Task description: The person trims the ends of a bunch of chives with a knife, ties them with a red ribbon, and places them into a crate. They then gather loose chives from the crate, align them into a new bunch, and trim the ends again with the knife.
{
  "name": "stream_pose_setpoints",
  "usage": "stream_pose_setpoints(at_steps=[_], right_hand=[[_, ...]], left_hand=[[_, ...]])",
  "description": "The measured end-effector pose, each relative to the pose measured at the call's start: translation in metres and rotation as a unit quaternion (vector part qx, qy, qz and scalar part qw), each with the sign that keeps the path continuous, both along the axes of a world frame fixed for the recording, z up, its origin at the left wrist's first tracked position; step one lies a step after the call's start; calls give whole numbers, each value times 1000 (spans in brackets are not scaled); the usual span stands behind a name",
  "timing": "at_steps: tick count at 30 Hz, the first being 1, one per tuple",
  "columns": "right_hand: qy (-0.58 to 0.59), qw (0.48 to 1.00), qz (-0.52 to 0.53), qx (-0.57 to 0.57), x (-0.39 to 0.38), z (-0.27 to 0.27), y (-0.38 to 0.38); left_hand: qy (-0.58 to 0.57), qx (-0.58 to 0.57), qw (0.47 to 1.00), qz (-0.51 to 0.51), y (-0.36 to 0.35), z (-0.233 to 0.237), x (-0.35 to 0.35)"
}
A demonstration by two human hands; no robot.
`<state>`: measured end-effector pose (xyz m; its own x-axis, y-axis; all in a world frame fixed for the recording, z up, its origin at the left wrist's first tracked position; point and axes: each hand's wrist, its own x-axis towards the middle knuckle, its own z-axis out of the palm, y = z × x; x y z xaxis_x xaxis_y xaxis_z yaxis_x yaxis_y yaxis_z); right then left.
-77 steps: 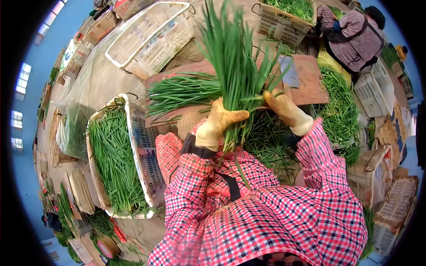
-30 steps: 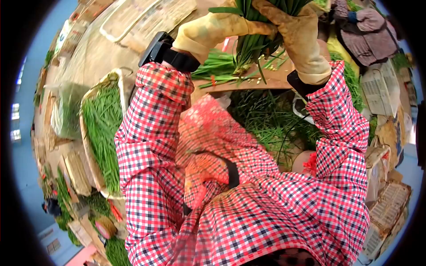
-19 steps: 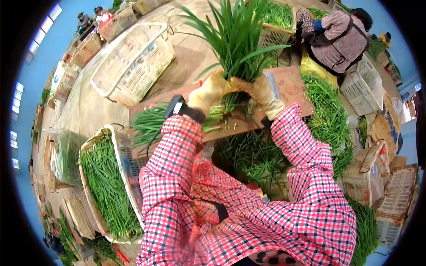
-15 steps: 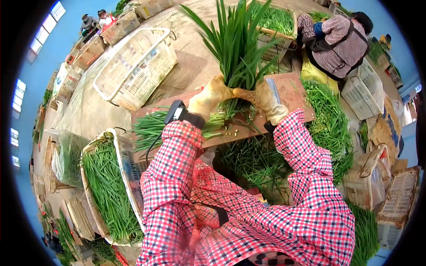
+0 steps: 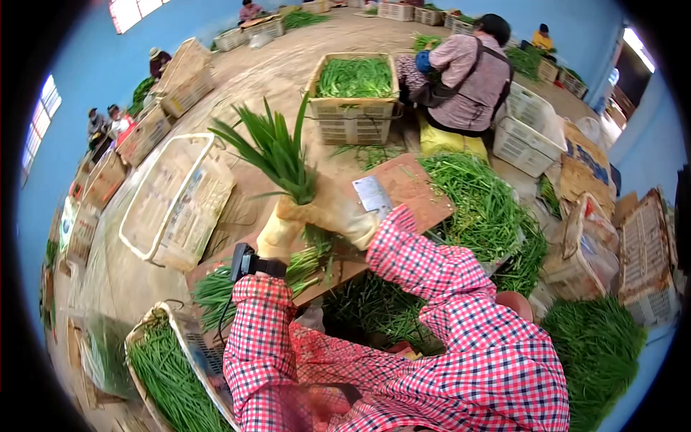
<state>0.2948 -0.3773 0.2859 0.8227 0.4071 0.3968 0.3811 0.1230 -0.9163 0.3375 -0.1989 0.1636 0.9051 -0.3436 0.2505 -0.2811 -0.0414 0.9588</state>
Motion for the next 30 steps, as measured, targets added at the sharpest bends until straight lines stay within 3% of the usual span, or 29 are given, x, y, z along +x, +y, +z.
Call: stream_pose_setpoints(at_steps=[1, 4, 5, 7, 10, 11, 12, 13, 14, 18, 19, 21, 23, 24, 26, 28, 29, 30], right_hand=[[19, 998, 11, 58, 1, -4, 4], [6, 997, -55, 50, 8, -5, 7], [-44, 986, -136, -90, 4, 6, 2], [-125, 886, -263, -361, -22, 58, -12], [-77, 941, -254, -211, 17, 11, -17], [-12, 961, -229, -154, 14, 29, -20], [-58, 989, -131, 30, 41, -3, -18], [-100, 971, -34, 213, 60, -35, -16], [-26, 981, -178, -67, 55, -38, -19], [6, 947, -216, -238, 44, 11, -24], [-98, 963, -225, -113, 56, 0, -20], [-77, 924, -320, -194, 42, -10, -16], [-30, 913, -313, -259, 40, -15, -18], [-14, 907, -306, -290, 50, -14, -20], [-123, 903, -274, -306, 106, -55, -39], [-121, 976, -162, -81, 79, -14, -43], [-109, 984, -139, 19, 96, -47, -42], [-183, 952, -194, -151, 87, -50, -35]], left_hand=[[51, -171, 983, -32, -10, -4, 5], [-148, -44, 986, 66, -26, 6, 1], [-181, 12, 980, 87, -27, 14, -4], [-201, 114, 968, 97, -25, 40, -16], [-132, 160, 976, 70, -17, 78, -44], [-102, 151, 981, 62, -15, 94, -54], [-65, 142, 986, 53, -14, 112, -69], [-27, 133, 990, 46, -12, 130, -83], [23, 106, 994, 25, -6, 124, -78], [-46, 163, 983, 64, 14, 106, -68], [-60, 166, 981, 76, 16, 109, -68], [-63, 140, 985, 76, 16, 114, -73], [-43, 84, 994, 52, 17, 117, -79], [-79, 152, 982, 86, 17, 114, -72], [-81, 169, 979, 82, 17, 119, -81], [-92, 204, 970, 90, 19, 124, -80], [-83, 188, 975, 82, 20, 127, -81], [-72, 172, 980, 74, 21, 130, -84]])
